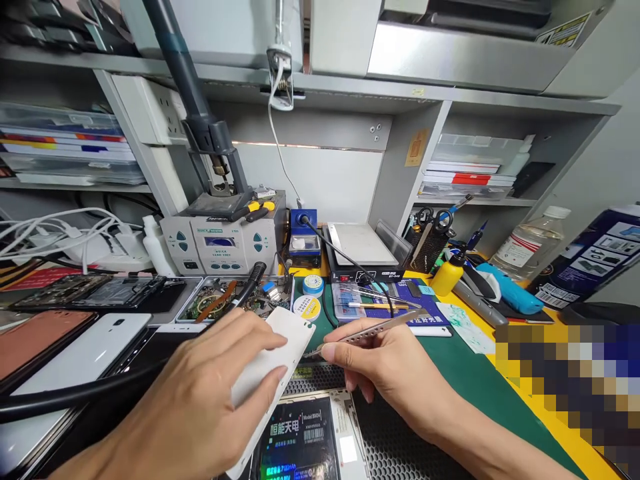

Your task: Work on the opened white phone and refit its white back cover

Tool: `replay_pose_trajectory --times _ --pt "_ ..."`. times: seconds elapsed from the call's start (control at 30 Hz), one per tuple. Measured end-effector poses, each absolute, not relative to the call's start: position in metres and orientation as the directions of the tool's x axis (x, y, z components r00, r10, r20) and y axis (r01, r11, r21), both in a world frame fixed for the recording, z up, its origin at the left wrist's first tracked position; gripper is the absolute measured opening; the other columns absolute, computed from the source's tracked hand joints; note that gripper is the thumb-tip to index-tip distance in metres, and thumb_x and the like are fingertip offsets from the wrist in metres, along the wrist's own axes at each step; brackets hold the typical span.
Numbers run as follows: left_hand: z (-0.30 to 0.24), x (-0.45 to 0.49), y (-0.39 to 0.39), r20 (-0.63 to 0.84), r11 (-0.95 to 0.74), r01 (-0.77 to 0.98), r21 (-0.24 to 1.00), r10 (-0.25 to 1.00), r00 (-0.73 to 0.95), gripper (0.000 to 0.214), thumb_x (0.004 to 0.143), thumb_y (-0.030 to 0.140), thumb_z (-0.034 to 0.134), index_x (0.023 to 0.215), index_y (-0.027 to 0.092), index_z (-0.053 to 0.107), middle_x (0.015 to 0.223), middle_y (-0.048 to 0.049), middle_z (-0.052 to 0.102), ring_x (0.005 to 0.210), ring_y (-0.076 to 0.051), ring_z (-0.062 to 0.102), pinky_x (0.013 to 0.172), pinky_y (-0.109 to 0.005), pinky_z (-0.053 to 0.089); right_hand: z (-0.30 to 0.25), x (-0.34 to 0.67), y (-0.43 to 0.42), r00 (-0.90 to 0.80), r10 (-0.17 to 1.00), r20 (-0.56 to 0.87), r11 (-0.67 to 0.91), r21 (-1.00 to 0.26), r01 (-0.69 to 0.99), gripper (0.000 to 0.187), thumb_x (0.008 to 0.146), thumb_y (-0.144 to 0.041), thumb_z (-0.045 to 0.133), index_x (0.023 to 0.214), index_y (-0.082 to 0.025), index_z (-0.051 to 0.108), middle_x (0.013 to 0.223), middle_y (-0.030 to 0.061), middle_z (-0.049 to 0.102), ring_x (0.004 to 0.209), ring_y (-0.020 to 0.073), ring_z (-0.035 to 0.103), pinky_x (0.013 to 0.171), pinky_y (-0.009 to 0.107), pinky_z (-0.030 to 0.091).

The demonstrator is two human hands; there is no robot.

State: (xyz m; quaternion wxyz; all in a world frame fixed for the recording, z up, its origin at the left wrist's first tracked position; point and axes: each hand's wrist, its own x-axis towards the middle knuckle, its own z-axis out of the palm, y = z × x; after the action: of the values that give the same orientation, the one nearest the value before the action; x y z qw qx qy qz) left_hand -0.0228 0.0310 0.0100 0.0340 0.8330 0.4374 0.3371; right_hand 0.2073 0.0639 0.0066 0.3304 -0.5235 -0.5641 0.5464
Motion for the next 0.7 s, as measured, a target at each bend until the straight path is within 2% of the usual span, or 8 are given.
replay_pose_trajectory --times 0.1,0.23,0.5,0.7 --pt "0.005 -0.017 0.029 0.568 -0.64 0.694 0.33 0.722 0.396 0.014 0.085 0.015 0.06 0.098 0.018 0.065 0.089 -0.0075 0.062 0.084 -0.027 0.056 0.065 -0.042 0.051 0.011 0.205 0.062 -0.278 0.925 -0.261 -0.242 -0.965 0.101 0.028 0.074 -0.041 0.083 0.084 -0.016 0.073 0.046 -0.0054 0.056 0.042 0.0069 0.041 0.04 0.017 0.031" --pt "0.0 -0.009 0.027 0.66 -0.686 0.676 0.268 0.642 0.39 0.01 0.085 0.014 0.06 0.094 0.015 0.066 0.083 -0.0086 0.063 0.079 -0.026 0.056 0.061 -0.041 0.05 0.016 0.2 0.056 -0.321 0.895 -0.308 -0.314 -0.949 0.036 0.027 0.075 -0.039 0.082 0.083 -0.015 0.072 0.046 -0.0058 0.054 0.042 0.0057 0.036 0.04 0.016 0.029" --pt "0.002 -0.003 0.028 0.748 -0.737 0.652 0.178 0.532 0.398 0.013 0.084 0.006 0.058 0.077 0.014 0.066 0.072 -0.008 0.061 0.068 -0.022 0.05 0.056 -0.037 0.043 0.016 0.198 0.052 -0.394 0.864 -0.315 -0.363 -0.93 -0.054 0.027 0.08 -0.039 0.079 0.081 -0.014 0.071 0.048 -0.0051 0.053 0.042 0.0052 0.034 0.041 0.015 0.028" --pt "-0.001 -0.004 0.028 0.78 -0.777 0.605 0.173 0.483 0.398 0.016 0.081 0.0 0.059 0.075 0.013 0.066 0.065 -0.0053 0.057 0.064 -0.019 0.045 0.054 -0.035 0.037 0.017 0.197 0.05 -0.429 0.846 -0.317 -0.392 -0.915 -0.097 0.023 0.081 -0.035 0.077 0.08 -0.013 0.071 0.049 -0.0046 0.053 0.042 0.0049 0.035 0.041 0.016 0.027"
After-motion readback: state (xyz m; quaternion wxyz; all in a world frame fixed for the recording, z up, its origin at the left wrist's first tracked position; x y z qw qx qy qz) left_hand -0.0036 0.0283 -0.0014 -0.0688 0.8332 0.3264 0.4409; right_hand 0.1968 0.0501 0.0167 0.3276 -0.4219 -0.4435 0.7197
